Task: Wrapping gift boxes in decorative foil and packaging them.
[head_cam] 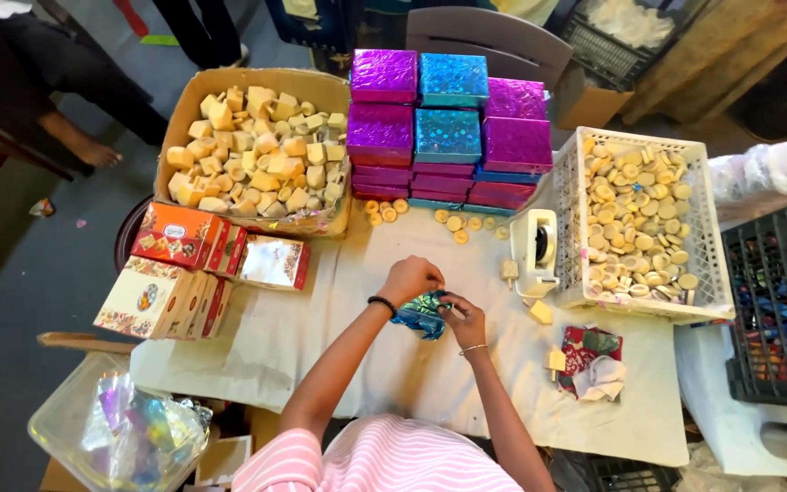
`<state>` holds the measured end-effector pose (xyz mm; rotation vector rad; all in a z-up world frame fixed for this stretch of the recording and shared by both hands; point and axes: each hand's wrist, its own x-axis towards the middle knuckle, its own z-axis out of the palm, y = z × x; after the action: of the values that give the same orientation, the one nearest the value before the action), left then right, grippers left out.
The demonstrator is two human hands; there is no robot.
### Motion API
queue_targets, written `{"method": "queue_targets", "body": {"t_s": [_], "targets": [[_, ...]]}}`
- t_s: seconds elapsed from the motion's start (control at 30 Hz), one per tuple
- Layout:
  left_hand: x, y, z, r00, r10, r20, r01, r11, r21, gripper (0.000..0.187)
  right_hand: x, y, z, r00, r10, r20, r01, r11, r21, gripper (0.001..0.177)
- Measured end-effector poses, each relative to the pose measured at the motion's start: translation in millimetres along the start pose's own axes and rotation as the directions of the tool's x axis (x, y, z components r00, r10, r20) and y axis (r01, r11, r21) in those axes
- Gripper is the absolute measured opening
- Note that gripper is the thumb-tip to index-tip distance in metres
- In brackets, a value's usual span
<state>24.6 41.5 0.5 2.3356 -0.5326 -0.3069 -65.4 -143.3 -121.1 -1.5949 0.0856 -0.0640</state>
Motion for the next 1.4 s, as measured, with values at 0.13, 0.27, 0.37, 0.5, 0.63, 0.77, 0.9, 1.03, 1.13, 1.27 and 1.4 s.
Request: {"method": "queue_targets", "body": {"t_s": [0.13,0.27,0.37,0.5,0.63,0.77,0.9,1.03,1.13,1.27,1.4], "targets": [[-20.6,-23.3,-12.8,0.990,-0.020,-0.142,-0.023,0.955,-0.295,0.019,1.5,-17.1,-1.0,0.999,-0.047,0.011,0.048,0.994,-0.095,0.031],[-67.5,-12.7,-6.9,0.875,-0.076,-0.477,-0.032,0.976,-0.214,0.044,0.5,-26.4,-0.6,0.997,-0.072,0.006,0.072,0.983,-0.166,0.031],[-84.5,-1.9,8.7,0.773,-0.070,-0.630,0.015,0.996,-0.093,0.054,-0.6,-30.2,0.3,0.997,-0.074,0.003,0.073,0.979,-0.188,0.031],[-78.3,-8.0,32.2,0.745,-0.299,-0.596,0.152,0.947,-0.285,0.042,-1.1,-30.1,-0.4,0.998,-0.067,-0.012,0.063,0.974,-0.220,0.031],[-73.8,-3.6,39.7,0.756,-0.405,-0.515,0.204,0.892,-0.404,0.029,-3.0,-34.6,4.2,0.998,-0.039,-0.057,0.025,0.972,-0.232,0.030],[-75.5,5.1,41.8,0.761,-0.294,-0.578,0.119,0.939,-0.322,0.021,-7.8,-40.5,6.1,0.997,-0.040,-0.071,0.022,0.972,-0.233,0.030],[-78.9,9.5,43.1,0.778,-0.187,-0.599,0.046,0.969,-0.243,0.018,-9.5,-53.4,9.8,0.998,-0.021,-0.068,0.005,0.976,-0.217,0.031],[-77.2,-4.7,46.7,0.808,-0.141,-0.572,0.015,0.975,-0.220,0.018,-9.9,-54.7,11.6,0.996,-0.009,-0.084,-0.009,0.976,-0.217,0.030],[-74.0,-11.2,38.7,0.860,-0.120,-0.495,-0.031,0.958,-0.286,0.023,-8.9,-44.6,9.6,0.996,-0.009,-0.086,-0.010,0.976,-0.217,0.030],[-56.3,-42.4,44.2,0.923,-0.202,-0.328,0.037,0.894,-0.447,0.036,-6.2,-38.3,8.4,0.990,-0.015,-0.137,-0.009,0.985,-0.175,0.040],[-28.2,-90.0,70.5,0.956,-0.260,-0.133,0.125,0.777,-0.617,0.035,1.3,-52.5,1.8,0.982,-0.079,-0.169,0.000,0.906,-0.424,0.073]]}}
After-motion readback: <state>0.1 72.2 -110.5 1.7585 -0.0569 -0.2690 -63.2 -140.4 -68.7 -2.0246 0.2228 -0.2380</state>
